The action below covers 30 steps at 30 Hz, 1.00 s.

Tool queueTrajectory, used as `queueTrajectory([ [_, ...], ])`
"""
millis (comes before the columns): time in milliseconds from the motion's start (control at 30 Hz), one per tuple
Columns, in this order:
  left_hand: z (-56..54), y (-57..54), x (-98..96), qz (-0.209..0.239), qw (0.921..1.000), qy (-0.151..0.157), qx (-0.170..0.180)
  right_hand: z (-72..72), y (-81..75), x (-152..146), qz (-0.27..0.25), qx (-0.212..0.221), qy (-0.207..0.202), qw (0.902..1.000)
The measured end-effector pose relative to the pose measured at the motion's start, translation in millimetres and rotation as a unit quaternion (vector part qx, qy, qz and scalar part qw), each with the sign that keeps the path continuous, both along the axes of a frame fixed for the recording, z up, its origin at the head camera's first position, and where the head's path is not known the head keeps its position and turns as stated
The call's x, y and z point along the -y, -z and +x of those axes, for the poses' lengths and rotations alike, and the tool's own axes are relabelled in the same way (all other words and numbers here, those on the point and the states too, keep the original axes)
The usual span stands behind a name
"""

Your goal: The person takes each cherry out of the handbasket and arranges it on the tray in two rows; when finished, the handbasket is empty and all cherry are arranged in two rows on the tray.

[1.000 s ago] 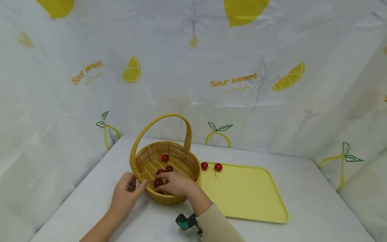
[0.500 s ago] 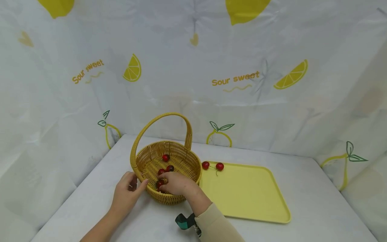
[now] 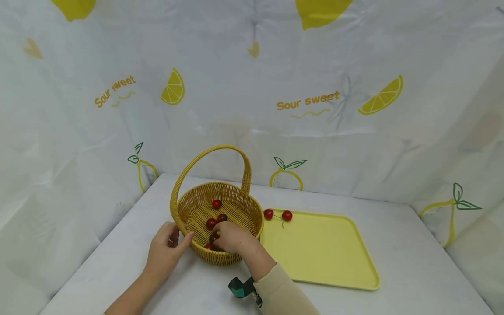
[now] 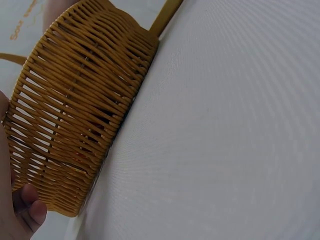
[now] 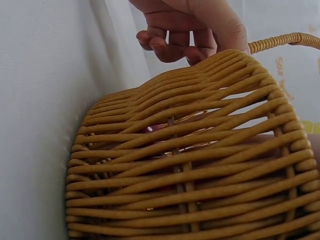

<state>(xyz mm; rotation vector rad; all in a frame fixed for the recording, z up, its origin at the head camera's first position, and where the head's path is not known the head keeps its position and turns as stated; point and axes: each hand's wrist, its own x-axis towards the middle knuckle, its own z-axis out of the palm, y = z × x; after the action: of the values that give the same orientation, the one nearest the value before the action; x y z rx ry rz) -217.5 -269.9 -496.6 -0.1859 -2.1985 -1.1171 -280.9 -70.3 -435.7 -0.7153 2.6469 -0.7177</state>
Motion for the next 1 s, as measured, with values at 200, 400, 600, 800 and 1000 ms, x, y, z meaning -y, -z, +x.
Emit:
queueTrajectory([
  [200,-1.2,-0.3,-0.6,0.001,1.0,0.005,-0.005,0.9,-1.3,-1,-0.005,0.001,0.022,0.9997],
  [400,-1.6,1.5,0.4,-0.001,1.0,0.002,-0.003,1.4,-1.3,0,-0.015,-0.013,0.026,0.9995],
  [600,-1.4,1.8,1.2,-0.003,1.0,0.001,-0.004,0.7,-2.8,0,-0.063,-0.043,0.026,0.9967],
  [800,1.1,-0.9,-0.1,-0.007,1.0,-0.004,0.003,2.4,-12.6,-5,-0.125,-0.055,0.009,0.9906],
  [1000,1.1,-1.9,-1.2,-0.006,1.0,-0.001,0.001,5.6,-34.0,-20,-0.175,-0.069,0.016,0.9821],
])
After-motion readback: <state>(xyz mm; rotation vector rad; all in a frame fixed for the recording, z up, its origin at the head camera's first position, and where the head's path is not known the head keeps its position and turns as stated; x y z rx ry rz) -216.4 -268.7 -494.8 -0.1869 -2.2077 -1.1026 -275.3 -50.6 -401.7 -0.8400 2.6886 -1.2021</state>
